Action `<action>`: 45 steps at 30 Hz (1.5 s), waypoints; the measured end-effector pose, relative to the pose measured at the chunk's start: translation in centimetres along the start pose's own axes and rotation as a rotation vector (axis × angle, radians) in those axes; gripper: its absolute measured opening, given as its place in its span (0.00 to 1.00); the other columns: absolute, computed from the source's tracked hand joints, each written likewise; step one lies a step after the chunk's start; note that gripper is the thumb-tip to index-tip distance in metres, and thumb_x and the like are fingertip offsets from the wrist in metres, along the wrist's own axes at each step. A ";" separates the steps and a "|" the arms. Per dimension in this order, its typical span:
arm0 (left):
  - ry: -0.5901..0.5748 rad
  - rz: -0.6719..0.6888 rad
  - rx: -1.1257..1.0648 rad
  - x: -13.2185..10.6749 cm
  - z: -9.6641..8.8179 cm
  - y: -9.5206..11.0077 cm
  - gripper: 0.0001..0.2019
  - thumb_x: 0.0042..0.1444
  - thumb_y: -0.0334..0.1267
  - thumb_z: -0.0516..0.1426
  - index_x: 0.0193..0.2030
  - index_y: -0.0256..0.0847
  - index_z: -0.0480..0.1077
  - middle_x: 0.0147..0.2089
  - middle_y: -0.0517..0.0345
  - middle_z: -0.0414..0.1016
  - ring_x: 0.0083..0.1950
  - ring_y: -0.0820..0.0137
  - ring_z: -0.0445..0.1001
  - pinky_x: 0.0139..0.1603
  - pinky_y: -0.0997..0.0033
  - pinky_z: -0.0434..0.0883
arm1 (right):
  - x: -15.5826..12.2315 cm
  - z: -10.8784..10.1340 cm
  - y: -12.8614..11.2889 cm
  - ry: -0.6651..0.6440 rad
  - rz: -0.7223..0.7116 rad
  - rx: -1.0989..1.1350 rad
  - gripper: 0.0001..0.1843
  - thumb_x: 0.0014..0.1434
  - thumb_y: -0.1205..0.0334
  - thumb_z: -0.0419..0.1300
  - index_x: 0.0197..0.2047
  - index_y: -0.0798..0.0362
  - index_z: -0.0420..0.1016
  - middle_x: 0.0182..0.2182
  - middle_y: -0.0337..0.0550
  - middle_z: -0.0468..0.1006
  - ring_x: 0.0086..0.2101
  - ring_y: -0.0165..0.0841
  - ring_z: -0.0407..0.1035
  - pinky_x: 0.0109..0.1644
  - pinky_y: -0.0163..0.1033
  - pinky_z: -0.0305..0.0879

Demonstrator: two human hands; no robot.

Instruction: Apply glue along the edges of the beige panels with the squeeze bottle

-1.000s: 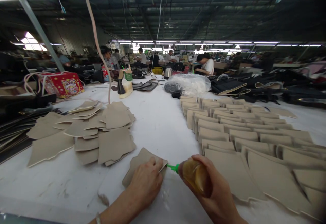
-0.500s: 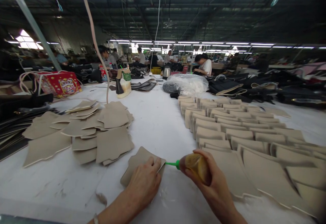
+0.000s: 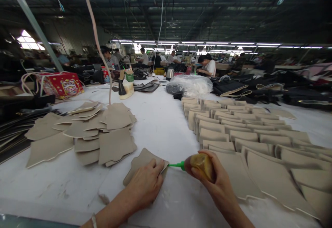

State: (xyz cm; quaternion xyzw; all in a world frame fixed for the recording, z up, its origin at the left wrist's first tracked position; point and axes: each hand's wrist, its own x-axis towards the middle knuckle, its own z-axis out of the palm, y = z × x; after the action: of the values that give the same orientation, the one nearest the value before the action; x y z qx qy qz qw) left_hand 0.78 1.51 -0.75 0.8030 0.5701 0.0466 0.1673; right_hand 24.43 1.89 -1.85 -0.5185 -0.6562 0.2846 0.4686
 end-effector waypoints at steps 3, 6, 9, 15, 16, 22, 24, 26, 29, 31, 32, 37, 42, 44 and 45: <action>-0.008 0.006 -0.017 0.0 0.0 -0.2 0.22 0.61 0.36 0.40 0.61 0.50 0.60 0.45 0.54 0.69 0.41 0.64 0.74 0.43 0.65 0.68 | -0.3 0.0 0.2 -0.078 0.016 0.014 0.25 0.55 0.48 0.62 0.52 0.47 0.60 0.41 0.41 0.72 0.40 0.39 0.69 0.45 0.40 0.64; -0.013 0.000 -0.039 0.0 -0.1 -0.2 0.23 0.61 0.36 0.41 0.62 0.50 0.59 0.45 0.54 0.69 0.41 0.64 0.74 0.44 0.65 0.67 | -0.4 -0.1 0.1 -0.136 0.051 0.069 0.25 0.55 0.48 0.62 0.52 0.47 0.61 0.40 0.40 0.72 0.38 0.38 0.69 0.43 0.39 0.64; -0.012 -0.003 -0.052 0.0 -0.2 -0.2 0.23 0.60 0.36 0.41 0.62 0.51 0.59 0.45 0.55 0.69 0.40 0.65 0.73 0.43 0.65 0.67 | -0.4 -0.1 0.0 -0.065 0.081 0.100 0.25 0.54 0.48 0.63 0.51 0.47 0.61 0.39 0.39 0.71 0.38 0.38 0.68 0.43 0.40 0.64; -0.005 -0.005 -0.081 -0.2 -0.3 -0.3 0.22 0.62 0.37 0.41 0.62 0.51 0.59 0.45 0.55 0.69 0.42 0.66 0.73 0.45 0.67 0.67 | -1.3 0.0 -0.3 -0.145 0.097 0.167 0.26 0.52 0.48 0.64 0.51 0.46 0.63 0.42 0.39 0.71 0.39 0.38 0.68 0.44 0.38 0.63; -0.008 -0.009 -0.081 -0.2 -0.4 -0.3 0.22 0.62 0.37 0.41 0.62 0.50 0.59 0.45 0.55 0.69 0.42 0.66 0.73 0.46 0.67 0.66 | -1.5 0.0 -0.4 -0.155 0.100 0.178 0.25 0.53 0.48 0.64 0.51 0.45 0.63 0.42 0.38 0.71 0.39 0.38 0.68 0.44 0.38 0.63; -0.019 -0.014 -0.080 -0.4 -0.5 -0.1 0.23 0.63 0.37 0.40 0.63 0.50 0.58 0.46 0.54 0.68 0.43 0.66 0.73 0.46 0.67 0.66 | -2.0 0.0 -0.4 -0.114 0.100 0.141 0.25 0.53 0.50 0.63 0.52 0.46 0.63 0.42 0.39 0.70 0.40 0.38 0.68 0.45 0.38 0.61; -0.023 -0.013 -0.081 -0.4 -0.5 0.0 0.23 0.62 0.37 0.41 0.63 0.49 0.58 0.46 0.54 0.68 0.43 0.66 0.73 0.46 0.66 0.66 | -2.4 0.2 -0.7 -0.136 0.123 0.194 0.26 0.52 0.49 0.64 0.51 0.46 0.64 0.44 0.40 0.70 0.41 0.39 0.67 0.45 0.38 0.62; -0.025 -0.017 -0.080 -0.5 -0.5 0.1 0.23 0.62 0.37 0.42 0.63 0.49 0.58 0.46 0.54 0.68 0.43 0.65 0.73 0.46 0.66 0.66 | -2.7 0.3 -1.1 -0.137 0.147 0.237 0.26 0.51 0.48 0.64 0.50 0.46 0.65 0.44 0.40 0.71 0.42 0.40 0.67 0.45 0.38 0.62; -0.026 -0.024 -0.072 -0.5 -0.6 0.1 0.22 0.62 0.38 0.41 0.63 0.48 0.58 0.46 0.54 0.68 0.43 0.65 0.73 0.46 0.66 0.66 | -2.9 0.3 -1.6 -0.081 0.169 0.222 0.25 0.52 0.49 0.64 0.50 0.46 0.64 0.41 0.38 0.70 0.40 0.38 0.67 0.46 0.38 0.61; -0.034 -0.026 -0.071 -0.6 -0.6 0.1 0.22 0.62 0.38 0.41 0.63 0.49 0.58 0.46 0.54 0.68 0.43 0.65 0.73 0.46 0.66 0.66 | -3.1 0.3 -1.6 -0.057 0.177 0.208 0.25 0.51 0.49 0.64 0.50 0.46 0.64 0.41 0.38 0.70 0.39 0.37 0.67 0.46 0.38 0.60; -0.039 -0.027 -0.071 -0.6 -0.6 0.1 0.22 0.62 0.38 0.41 0.63 0.49 0.58 0.47 0.54 0.68 0.43 0.65 0.73 0.46 0.66 0.66 | -3.2 0.4 -1.6 -0.063 0.175 0.217 0.25 0.51 0.49 0.65 0.50 0.46 0.65 0.41 0.38 0.70 0.40 0.38 0.67 0.46 0.38 0.60; -0.034 -0.032 -0.069 -0.4 -0.4 -0.1 0.23 0.62 0.39 0.42 0.64 0.48 0.56 0.47 0.53 0.68 0.43 0.64 0.73 0.47 0.65 0.66 | -3.8 0.7 -1.5 -0.138 0.189 0.286 0.26 0.50 0.49 0.64 0.50 0.46 0.65 0.42 0.38 0.72 0.40 0.39 0.68 0.45 0.38 0.61; -0.031 -0.029 -0.070 -0.5 -0.3 -0.1 0.23 0.62 0.39 0.41 0.64 0.48 0.56 0.48 0.54 0.68 0.44 0.65 0.72 0.48 0.66 0.66 | -3.9 0.6 -1.5 -0.068 0.211 0.248 0.26 0.50 0.49 0.65 0.50 0.46 0.65 0.41 0.39 0.73 0.40 0.40 0.69 0.45 0.39 0.62; -0.036 -0.033 -0.072 -0.6 -0.4 0.0 0.23 0.63 0.39 0.42 0.64 0.48 0.56 0.49 0.54 0.67 0.44 0.66 0.72 0.48 0.67 0.66 | -4.0 0.6 -1.4 -0.120 0.214 0.303 0.27 0.49 0.48 0.66 0.50 0.46 0.66 0.41 0.39 0.74 0.38 0.40 0.69 0.42 0.38 0.63; -0.038 -0.036 -0.070 -0.6 -0.4 0.0 0.23 0.63 0.39 0.42 0.64 0.47 0.56 0.49 0.53 0.67 0.44 0.66 0.72 0.47 0.67 0.66 | -4.1 0.5 -1.4 -0.140 0.215 0.320 0.27 0.48 0.48 0.66 0.50 0.46 0.66 0.40 0.39 0.74 0.38 0.39 0.70 0.42 0.38 0.63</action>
State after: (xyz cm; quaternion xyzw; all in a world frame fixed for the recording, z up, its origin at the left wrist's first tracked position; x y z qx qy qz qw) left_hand 0.50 1.03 -0.27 0.7869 0.5795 0.0482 0.2067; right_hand 23.50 -2.32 -2.19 -0.4835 -0.5743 0.4690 0.4652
